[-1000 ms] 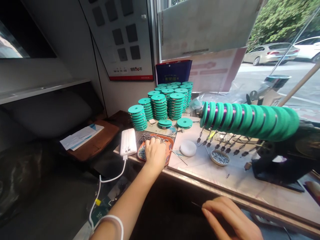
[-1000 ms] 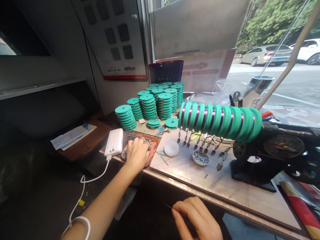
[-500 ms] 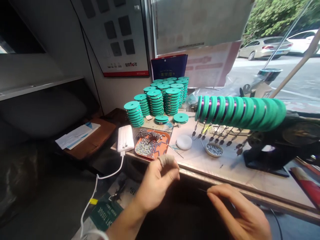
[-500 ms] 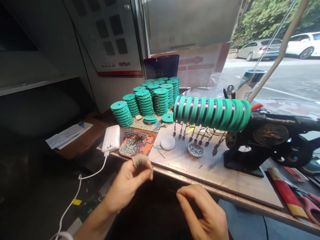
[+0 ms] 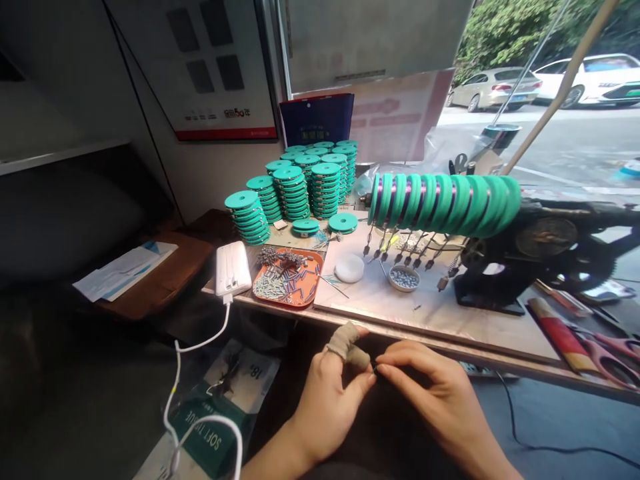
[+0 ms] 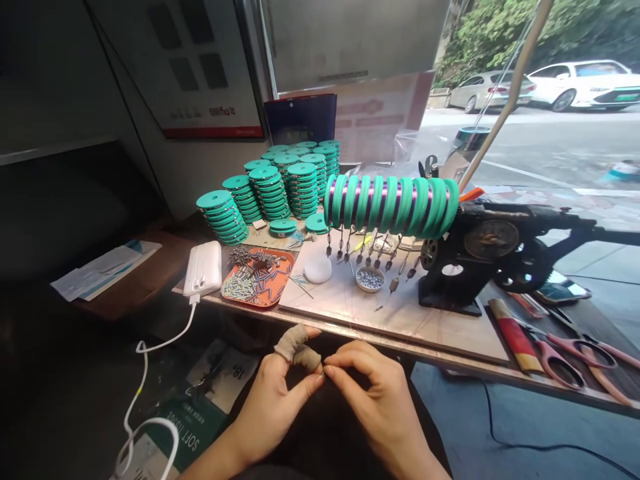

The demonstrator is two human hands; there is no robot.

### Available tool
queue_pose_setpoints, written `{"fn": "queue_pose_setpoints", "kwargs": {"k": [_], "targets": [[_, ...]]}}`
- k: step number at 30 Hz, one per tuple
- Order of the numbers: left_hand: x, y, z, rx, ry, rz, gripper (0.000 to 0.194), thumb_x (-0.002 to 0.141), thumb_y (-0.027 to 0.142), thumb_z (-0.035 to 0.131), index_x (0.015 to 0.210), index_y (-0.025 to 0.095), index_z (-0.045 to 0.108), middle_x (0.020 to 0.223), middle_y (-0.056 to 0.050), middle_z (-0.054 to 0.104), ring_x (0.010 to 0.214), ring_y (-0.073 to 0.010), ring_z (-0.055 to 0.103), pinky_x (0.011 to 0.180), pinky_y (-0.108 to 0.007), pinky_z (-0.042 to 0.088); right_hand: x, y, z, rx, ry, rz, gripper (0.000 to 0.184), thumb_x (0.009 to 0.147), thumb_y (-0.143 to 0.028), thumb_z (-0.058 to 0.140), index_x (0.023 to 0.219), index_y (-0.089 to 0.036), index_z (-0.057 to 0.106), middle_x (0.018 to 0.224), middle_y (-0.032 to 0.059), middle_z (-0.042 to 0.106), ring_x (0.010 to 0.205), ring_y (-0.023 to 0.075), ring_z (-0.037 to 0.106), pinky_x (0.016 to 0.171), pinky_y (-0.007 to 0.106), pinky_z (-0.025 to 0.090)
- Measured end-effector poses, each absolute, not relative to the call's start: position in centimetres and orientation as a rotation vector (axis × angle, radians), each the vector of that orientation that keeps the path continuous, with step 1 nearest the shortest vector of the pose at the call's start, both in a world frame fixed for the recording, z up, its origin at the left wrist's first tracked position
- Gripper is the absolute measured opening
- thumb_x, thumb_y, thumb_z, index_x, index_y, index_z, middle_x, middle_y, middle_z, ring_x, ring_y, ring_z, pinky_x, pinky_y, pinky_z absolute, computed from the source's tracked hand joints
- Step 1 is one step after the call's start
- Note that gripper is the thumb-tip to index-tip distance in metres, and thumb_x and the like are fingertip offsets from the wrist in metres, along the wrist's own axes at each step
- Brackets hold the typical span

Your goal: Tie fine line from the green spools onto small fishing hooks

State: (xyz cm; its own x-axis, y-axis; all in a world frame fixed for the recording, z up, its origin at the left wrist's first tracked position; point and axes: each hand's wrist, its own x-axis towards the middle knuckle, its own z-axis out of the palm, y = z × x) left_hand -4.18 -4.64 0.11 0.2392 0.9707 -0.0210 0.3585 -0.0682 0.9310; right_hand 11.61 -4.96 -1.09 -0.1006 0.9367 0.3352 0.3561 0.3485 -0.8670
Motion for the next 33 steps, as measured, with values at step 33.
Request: {"fn": "queue_pose_setpoints", "kwargs": {"k": [33], "targets": [[-3.5, -3.5, 0.5, 1.419, 1.207, 0.859, 0.009, 0.068, 0.016, 0.065, 0.077, 0.015, 0.067, 0.070, -0.003, 0.066, 0.068, -0.0154, 0.060, 0.066, -0.023, 0.046, 11.4, -5.5, -0.9, -1.169, -1.793, 0.629, 0.012, 0.086, -0.017, 0.048, 0.076, -0.019, 0.055, 0.074, 0.0016, 0.057, 0.069, 0.0121, 0.056, 0.061, 0.021, 0.045]]}}
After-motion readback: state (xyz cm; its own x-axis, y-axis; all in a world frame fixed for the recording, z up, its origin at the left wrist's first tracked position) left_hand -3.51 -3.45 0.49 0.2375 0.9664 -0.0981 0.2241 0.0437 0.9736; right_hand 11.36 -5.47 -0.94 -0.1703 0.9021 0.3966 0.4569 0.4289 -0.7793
